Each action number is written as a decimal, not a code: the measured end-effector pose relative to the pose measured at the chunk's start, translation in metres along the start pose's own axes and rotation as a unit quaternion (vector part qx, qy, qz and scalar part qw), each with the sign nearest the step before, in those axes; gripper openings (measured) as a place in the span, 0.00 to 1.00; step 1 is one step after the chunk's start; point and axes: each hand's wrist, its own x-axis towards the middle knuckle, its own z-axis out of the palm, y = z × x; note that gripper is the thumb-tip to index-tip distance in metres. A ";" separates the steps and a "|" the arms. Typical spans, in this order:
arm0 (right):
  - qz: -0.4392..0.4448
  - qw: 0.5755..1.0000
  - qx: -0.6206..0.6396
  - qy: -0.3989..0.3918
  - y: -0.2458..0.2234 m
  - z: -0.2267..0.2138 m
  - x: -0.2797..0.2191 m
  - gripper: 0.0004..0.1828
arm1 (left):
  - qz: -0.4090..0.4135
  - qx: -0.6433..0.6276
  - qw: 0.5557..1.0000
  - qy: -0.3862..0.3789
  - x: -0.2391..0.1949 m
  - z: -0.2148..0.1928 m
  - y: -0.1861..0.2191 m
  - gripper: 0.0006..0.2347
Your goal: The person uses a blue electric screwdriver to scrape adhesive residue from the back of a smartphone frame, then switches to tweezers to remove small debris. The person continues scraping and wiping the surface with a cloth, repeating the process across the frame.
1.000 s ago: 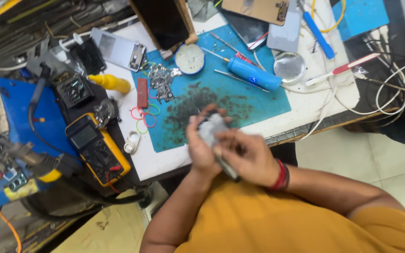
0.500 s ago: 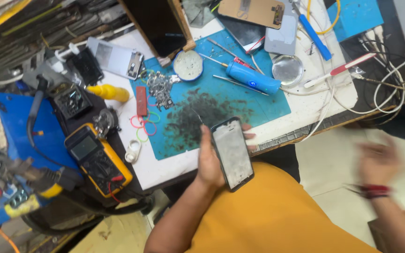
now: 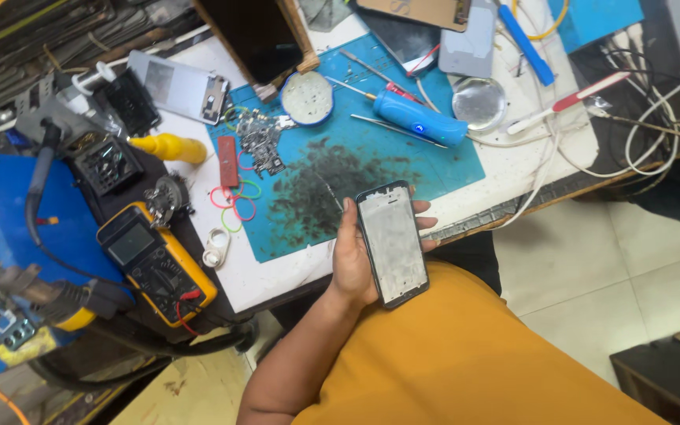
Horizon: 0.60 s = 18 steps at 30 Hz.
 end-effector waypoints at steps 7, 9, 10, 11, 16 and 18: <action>-0.379 0.919 -0.095 -0.040 -0.058 0.033 0.011 0.10 | -0.023 -0.050 0.998 0.001 0.000 -0.008 0.004 0.37; -0.581 0.814 0.013 -0.020 -0.103 0.034 -0.018 0.12 | -0.043 -0.039 0.998 0.005 -0.002 -0.007 0.002 0.37; -0.670 0.739 0.064 0.005 -0.129 0.032 -0.034 0.11 | -0.058 -0.034 0.998 0.010 -0.004 -0.007 0.003 0.37; -0.748 0.653 0.117 0.031 -0.155 0.029 -0.047 0.10 | -0.073 -0.028 0.997 0.014 -0.005 -0.006 0.003 0.37; -0.724 0.660 0.102 0.170 -0.263 -0.006 -0.062 0.07 | -0.039 0.002 0.999 0.024 -0.011 -0.009 0.002 0.38; -0.682 0.700 0.093 0.192 -0.296 -0.019 -0.044 0.07 | -0.033 -0.021 0.999 0.022 -0.012 -0.011 0.003 0.38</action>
